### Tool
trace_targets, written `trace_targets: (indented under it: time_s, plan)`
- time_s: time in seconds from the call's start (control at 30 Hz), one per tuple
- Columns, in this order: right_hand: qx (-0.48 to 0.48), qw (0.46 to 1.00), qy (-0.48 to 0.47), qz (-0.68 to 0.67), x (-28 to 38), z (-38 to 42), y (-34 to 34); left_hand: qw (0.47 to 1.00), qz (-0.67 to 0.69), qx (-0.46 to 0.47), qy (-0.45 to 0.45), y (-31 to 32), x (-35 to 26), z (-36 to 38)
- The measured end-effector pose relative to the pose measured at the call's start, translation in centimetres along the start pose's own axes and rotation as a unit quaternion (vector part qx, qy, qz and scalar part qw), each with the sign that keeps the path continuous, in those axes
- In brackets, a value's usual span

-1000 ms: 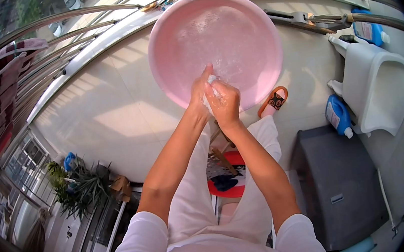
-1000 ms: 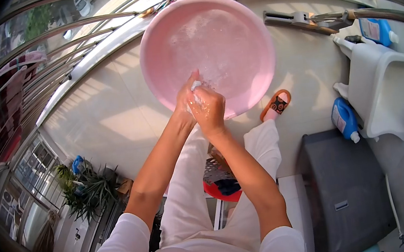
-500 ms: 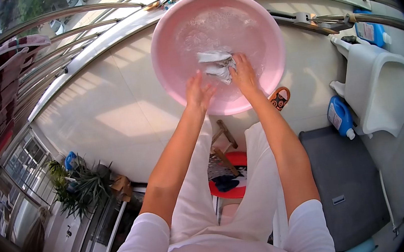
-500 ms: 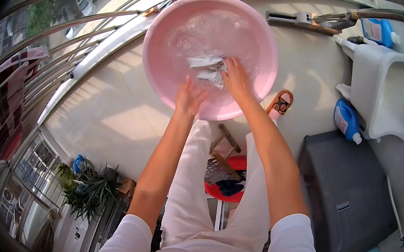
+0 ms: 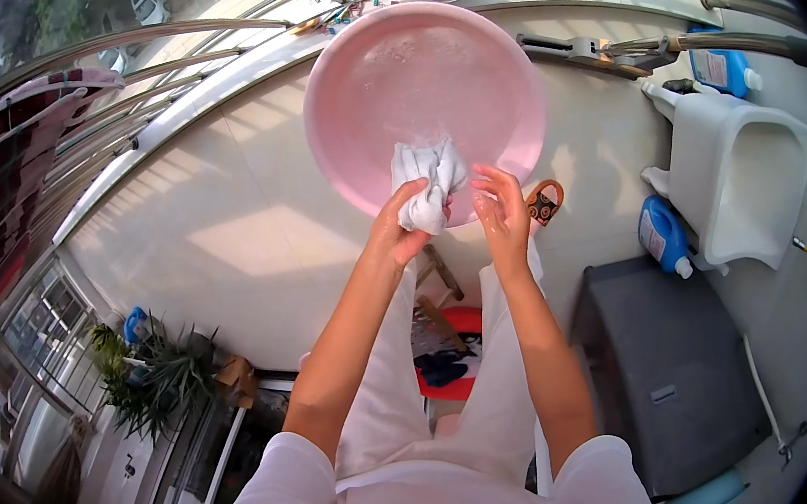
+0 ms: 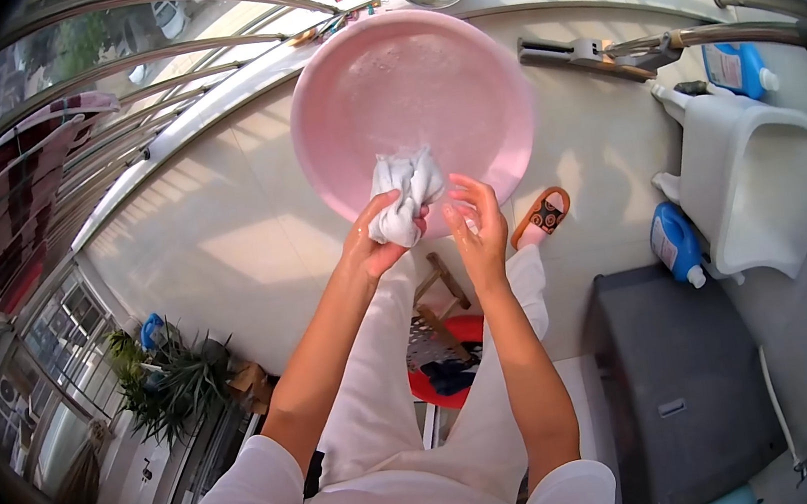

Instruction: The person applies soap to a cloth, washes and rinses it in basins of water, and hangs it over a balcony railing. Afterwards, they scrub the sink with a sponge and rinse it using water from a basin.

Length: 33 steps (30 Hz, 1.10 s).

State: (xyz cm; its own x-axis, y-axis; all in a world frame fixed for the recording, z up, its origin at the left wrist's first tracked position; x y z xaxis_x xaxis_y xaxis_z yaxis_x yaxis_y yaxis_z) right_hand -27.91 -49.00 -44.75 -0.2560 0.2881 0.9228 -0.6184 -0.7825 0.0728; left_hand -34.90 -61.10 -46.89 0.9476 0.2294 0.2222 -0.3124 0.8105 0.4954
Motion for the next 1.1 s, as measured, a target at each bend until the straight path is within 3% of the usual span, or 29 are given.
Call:
trace_targets:
  time_s: [0.07, 0.1, 0.2, 0.23, 0.33, 0.43, 0.53, 0.6, 0.67, 0.77, 0.87, 0.9, 0.97, 1.0, 1.03, 1.07, 1.1]
  plan:
    - [-0.095, 0.968, 0.116, -0.202, -3.5, 0.6, 0.3, 0.994, 0.087, 0.067, -0.014, 1.7, 1.1, 2.1]
    - [-0.019, 0.933, 0.172, -0.315, -5.2, 0.9, 1.8, 0.983, 0.156, 0.091, -0.038, 1.9, 2.0, 2.8]
    - [-0.037, 0.813, 0.298, -0.499, -6.8, 1.5, 4.4, 0.944, 0.280, 0.154, -0.079, 3.8, 3.8, 5.1]
    - [0.036, 0.802, 0.193, -0.564, -2.1, -0.8, 6.0, 0.927, 0.321, 0.169, -0.095, 3.8, 4.2, 5.3]
    - [0.111, 0.904, 0.044, -0.410, 2.1, -4.0, 6.2, 0.920, 0.305, 0.211, -0.128, 4.4, 4.4, 6.0]
    - [0.139, 0.956, 0.096, -0.240, 1.9, -5.1, 5.3, 0.960, 0.120, 0.230, -0.103, 4.0, 3.6, 5.9]
    - [0.139, 0.977, 0.123, -0.107, 2.6, -6.0, 5.6, 0.973, -0.137, 0.166, -0.085, 4.4, 2.0, 5.1]
    - [0.151, 0.982, 0.104, -0.053, 1.2, -7.0, 5.8, 0.957, -0.277, 0.035, -0.073, 3.4, 0.5, 3.8]
    - [0.173, 0.983, 0.033, 0.051, -1.0, -8.2, 6.1, 0.900, -0.430, -0.061, -0.043, 2.1, -0.8, 1.8]
    - [0.147, 0.960, -0.013, 0.239, -4.1, -9.7, 6.1, 0.725, -0.650, -0.203, 0.105, 1.1, -3.2, -1.7]
    - [0.129, 0.933, -0.019, 0.336, -3.5, -10.1, 6.4, 0.576, -0.715, -0.327, 0.222, 2.1, -3.7, -1.8]
    - [0.130, 0.927, -0.016, 0.350, -3.0, -9.8, 6.3, 0.655, -0.660, -0.277, 0.242, 2.2, -3.3, -1.4]
    - [0.198, 0.952, -0.022, 0.233, -0.4, -8.4, 6.4, 0.789, -0.525, -0.168, 0.271, 2.2, -2.1, 0.9]
    - [0.231, 0.957, -0.025, 0.173, 1.7, -7.7, 6.2, 0.866, -0.445, -0.133, 0.184, 2.8, -0.8, 2.4]
    - [0.286, 0.958, 0.019, 0.016, 3.9, -7.0, 6.0, 0.925, -0.355, -0.094, 0.094, 4.2, 0.7, 4.5]
    - [0.333, 0.930, 0.061, -0.141, 6.4, -6.1, 5.9, 0.956, -0.288, -0.049, 0.032, 6.0, 1.9, 6.5]
    - [0.338, 0.910, 0.046, -0.236, 8.7, -5.6, 5.9, 0.975, -0.219, -0.002, -0.031, 7.2, 3.4, 8.1]
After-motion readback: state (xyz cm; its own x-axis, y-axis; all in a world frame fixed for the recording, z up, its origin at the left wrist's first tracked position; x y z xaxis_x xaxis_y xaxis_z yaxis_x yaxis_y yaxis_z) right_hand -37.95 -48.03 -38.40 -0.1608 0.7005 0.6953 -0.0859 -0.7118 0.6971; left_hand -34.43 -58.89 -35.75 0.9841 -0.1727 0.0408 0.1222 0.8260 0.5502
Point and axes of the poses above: each hand's wrist, its own z-axis away from the middle knuckle, its own y-axis out of the palm, x = y × z, the point moved 6 cm from there along -z, towards the middle knuckle, and after that the axes turned 11 degrees about -y, right-handed, at the moved point
